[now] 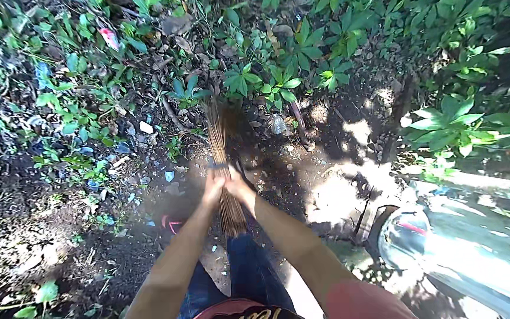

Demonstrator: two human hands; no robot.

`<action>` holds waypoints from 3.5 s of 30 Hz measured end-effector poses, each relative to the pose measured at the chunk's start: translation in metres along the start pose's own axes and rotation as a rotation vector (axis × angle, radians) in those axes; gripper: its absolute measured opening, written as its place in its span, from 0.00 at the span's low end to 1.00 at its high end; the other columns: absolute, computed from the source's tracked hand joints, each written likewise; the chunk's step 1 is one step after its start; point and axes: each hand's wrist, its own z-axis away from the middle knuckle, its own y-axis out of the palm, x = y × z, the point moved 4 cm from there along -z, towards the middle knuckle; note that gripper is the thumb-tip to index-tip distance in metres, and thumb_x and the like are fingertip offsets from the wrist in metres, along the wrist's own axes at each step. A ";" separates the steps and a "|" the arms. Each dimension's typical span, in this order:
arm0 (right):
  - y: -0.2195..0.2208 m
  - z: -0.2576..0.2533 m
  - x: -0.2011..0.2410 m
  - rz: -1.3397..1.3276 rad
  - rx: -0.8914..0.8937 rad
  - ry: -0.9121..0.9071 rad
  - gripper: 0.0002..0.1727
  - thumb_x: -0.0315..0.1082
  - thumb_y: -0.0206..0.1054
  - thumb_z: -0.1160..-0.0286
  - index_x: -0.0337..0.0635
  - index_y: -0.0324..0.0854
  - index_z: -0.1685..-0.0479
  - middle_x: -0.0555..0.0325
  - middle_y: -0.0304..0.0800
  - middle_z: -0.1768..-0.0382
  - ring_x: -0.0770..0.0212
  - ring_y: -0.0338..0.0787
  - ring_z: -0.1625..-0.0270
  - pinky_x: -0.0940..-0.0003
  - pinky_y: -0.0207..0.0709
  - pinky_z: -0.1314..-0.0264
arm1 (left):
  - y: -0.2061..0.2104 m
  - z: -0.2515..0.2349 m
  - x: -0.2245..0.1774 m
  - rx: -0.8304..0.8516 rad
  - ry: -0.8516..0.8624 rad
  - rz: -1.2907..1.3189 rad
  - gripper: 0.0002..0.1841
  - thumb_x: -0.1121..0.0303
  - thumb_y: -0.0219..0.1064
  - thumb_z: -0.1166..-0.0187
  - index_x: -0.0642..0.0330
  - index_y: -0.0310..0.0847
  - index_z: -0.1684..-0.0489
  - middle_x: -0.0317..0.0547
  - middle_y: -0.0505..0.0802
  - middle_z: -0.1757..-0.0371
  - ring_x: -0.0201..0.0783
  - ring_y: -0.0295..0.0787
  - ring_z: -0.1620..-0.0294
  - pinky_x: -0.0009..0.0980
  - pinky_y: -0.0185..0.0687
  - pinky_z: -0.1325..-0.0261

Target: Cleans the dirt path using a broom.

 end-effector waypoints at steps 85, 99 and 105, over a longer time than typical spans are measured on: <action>0.038 0.007 0.018 0.064 -0.068 -0.247 0.41 0.20 0.62 0.25 0.26 0.47 0.10 0.36 0.78 0.29 0.65 0.85 0.35 0.73 0.79 0.31 | -0.036 -0.005 0.009 0.058 0.091 0.297 0.45 0.72 0.75 0.34 0.75 0.52 0.15 0.67 0.85 0.34 0.49 0.86 0.34 0.44 0.79 0.26; 0.157 0.085 -0.023 0.570 0.526 0.360 0.23 0.27 0.63 0.19 0.30 0.72 0.27 0.42 0.86 0.39 0.58 0.86 0.37 0.59 0.78 0.29 | -0.087 0.140 0.117 -0.542 -0.247 0.839 0.57 0.69 0.75 0.34 0.66 0.32 0.06 0.72 0.75 0.22 0.55 0.80 0.26 0.49 0.77 0.24; 0.197 -0.027 -0.007 0.604 0.405 0.062 0.14 0.27 0.61 0.17 0.24 0.84 0.43 0.39 0.91 0.46 0.58 0.88 0.42 0.62 0.78 0.32 | -0.165 0.024 0.095 -0.355 -0.322 0.704 0.54 0.63 0.78 0.36 0.65 0.43 0.08 0.68 0.80 0.26 0.57 0.80 0.26 0.54 0.79 0.26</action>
